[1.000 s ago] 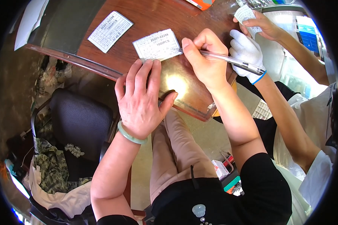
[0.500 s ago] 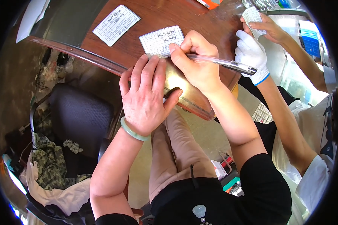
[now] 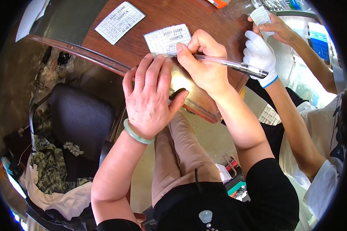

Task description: The recorder is filling out information on small paper slips and sorting them in an office environment.

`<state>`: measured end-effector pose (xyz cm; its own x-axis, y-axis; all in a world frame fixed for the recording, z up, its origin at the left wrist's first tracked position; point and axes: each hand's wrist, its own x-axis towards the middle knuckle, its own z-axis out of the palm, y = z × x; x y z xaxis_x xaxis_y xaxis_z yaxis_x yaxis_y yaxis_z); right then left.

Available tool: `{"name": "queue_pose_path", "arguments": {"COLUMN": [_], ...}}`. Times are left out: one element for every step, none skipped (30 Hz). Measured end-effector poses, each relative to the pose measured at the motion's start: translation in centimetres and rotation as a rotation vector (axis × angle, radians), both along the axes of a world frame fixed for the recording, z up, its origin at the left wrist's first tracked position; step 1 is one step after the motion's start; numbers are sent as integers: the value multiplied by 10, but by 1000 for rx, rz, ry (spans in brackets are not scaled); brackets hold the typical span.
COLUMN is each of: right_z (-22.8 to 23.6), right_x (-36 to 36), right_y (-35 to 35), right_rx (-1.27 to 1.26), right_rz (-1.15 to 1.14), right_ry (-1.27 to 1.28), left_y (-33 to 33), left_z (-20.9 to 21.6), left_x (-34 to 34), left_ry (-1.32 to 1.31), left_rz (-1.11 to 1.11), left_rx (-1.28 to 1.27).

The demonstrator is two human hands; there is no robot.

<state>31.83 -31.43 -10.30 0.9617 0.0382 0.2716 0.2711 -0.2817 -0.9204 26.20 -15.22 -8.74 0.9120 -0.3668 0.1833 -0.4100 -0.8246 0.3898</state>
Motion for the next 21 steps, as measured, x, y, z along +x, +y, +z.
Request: {"name": "queue_pose_path", "arguments": {"right_z": [0, 0, -1, -1, -1, -1, 0, 0, 0, 0, 0, 0, -1, -2, -2, -2, -2, -1, 0, 0, 0], "right_x": [0, 0, 0, 0, 0, 0, 0, 0, 0, 0, 0, -1, -2, -3, -3, -4, -3, -3, -2, -2, -3], "right_y": [-1, 0, 0, 0, 1, 1, 1, 2, 1, 1, 1, -1, -1, -1, -1, -1, -1, 0, 0, 0, 0], "right_rx": [-24, -25, -24, -22, -23, -12, -2, -2, -5, -9, -9, -11, -12, -13, 48, 108, 107, 87, 67, 64, 47], "right_rz": [8, 8, -7, -21, -21, -7, 6, 7, -4, -16, -16, -9, -3, -4, -8, -11, -12, -20, -28, -28, -40], "right_ry": [-11, -10, -12, -14, -13, -12, -10, -9, -3, 3, 3, 15, 27, 26, 54, 81, 79, 54, 29, 28, 23], "left_y": [0, 0, 0, 0, 0, 1, 1, 1, 1, 1, 0, 0, 0, 0, 0, 0, 0, 0, 1, 1, 0], "left_z": [0, 0, 0, 0, 0, -1, -1, -1, -1, 0, 0, 0, 0, 0, 0, 0, 0, -1, -1, -2, -2], "left_x": [0, 0, 0, 0, 0, 0, 1, 1, 0, 1, 1, 1, 0, 0, 0, 0, 0, 0, 0, 0, 0], "left_ry": [3, 7, 7, 7, 6, 6, 1, -5, -5, -3, -2, -2, 3, 6, 5, 5, 3, 1, 0, 0, -1], "left_rz": [0, -1, -2, -3, -3, -2, -4, -6, -5, -5, -5, -5, -4, -4, -6, -3, 0, -1, 0, 1, 1], "left_rx": [5, 9, 8, 7, 6, 6, 2, -1, 0, 4, 8, 7, 8, 10, 9, 9, 8, 6, 1, -5, -8]}}
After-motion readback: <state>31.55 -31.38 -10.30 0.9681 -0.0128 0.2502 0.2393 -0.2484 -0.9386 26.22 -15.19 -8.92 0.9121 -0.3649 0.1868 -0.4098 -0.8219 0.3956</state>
